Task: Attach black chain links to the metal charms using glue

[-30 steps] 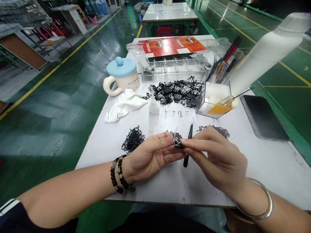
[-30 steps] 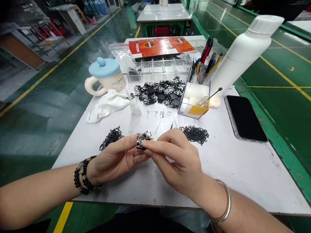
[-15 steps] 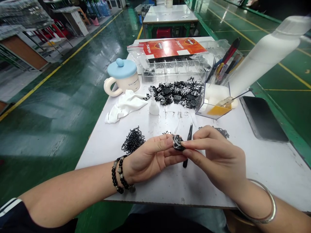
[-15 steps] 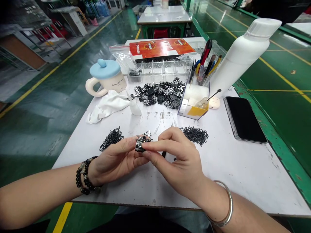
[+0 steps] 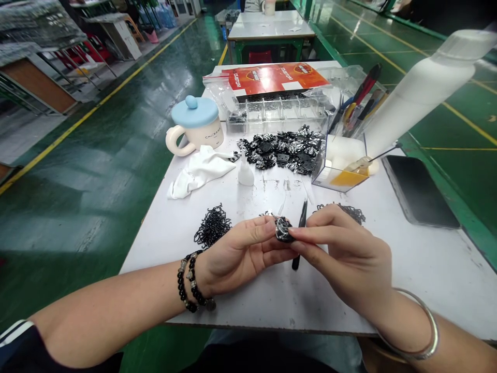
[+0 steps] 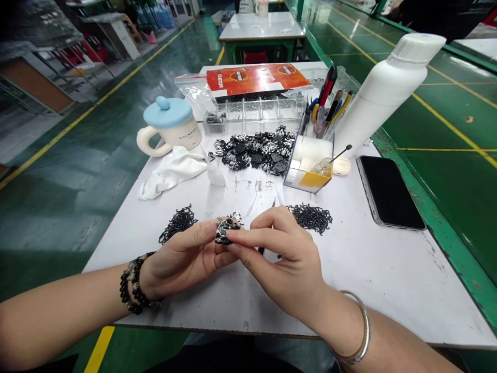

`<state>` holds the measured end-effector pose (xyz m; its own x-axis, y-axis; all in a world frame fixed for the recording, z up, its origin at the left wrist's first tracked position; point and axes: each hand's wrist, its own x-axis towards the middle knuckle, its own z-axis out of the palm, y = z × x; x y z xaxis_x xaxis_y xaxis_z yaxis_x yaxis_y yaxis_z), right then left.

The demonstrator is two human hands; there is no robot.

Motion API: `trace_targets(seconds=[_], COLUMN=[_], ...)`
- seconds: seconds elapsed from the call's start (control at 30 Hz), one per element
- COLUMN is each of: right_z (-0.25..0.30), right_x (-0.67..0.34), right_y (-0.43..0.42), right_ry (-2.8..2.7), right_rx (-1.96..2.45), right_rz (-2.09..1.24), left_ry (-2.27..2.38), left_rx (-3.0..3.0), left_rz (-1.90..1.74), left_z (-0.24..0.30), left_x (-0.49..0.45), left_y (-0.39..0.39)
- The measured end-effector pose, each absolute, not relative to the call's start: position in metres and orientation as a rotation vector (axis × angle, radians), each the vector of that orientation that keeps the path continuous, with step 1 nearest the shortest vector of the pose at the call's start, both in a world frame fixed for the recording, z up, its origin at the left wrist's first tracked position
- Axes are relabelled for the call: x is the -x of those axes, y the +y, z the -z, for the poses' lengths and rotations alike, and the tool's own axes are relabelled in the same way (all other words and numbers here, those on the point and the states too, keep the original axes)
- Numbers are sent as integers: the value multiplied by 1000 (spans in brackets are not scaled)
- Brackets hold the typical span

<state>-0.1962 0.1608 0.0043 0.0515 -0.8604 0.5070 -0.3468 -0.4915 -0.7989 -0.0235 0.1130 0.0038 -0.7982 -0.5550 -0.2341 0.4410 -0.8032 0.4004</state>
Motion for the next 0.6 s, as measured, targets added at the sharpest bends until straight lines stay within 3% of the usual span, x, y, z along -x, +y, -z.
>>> trace_targets(seconds=[0.4,0.6], right_z=[-6,-3], right_x=[195,196], right_y=[160,158], right_ry=[1284,1159], right_rx=[2147,1922], right_rz=[1432,1372], left_ry=[-399,-349], left_rx=[-548,-590], left_rz=[2464,2413], left_z=[-3,-5], left_x=[24,24], left_y=[113,116])
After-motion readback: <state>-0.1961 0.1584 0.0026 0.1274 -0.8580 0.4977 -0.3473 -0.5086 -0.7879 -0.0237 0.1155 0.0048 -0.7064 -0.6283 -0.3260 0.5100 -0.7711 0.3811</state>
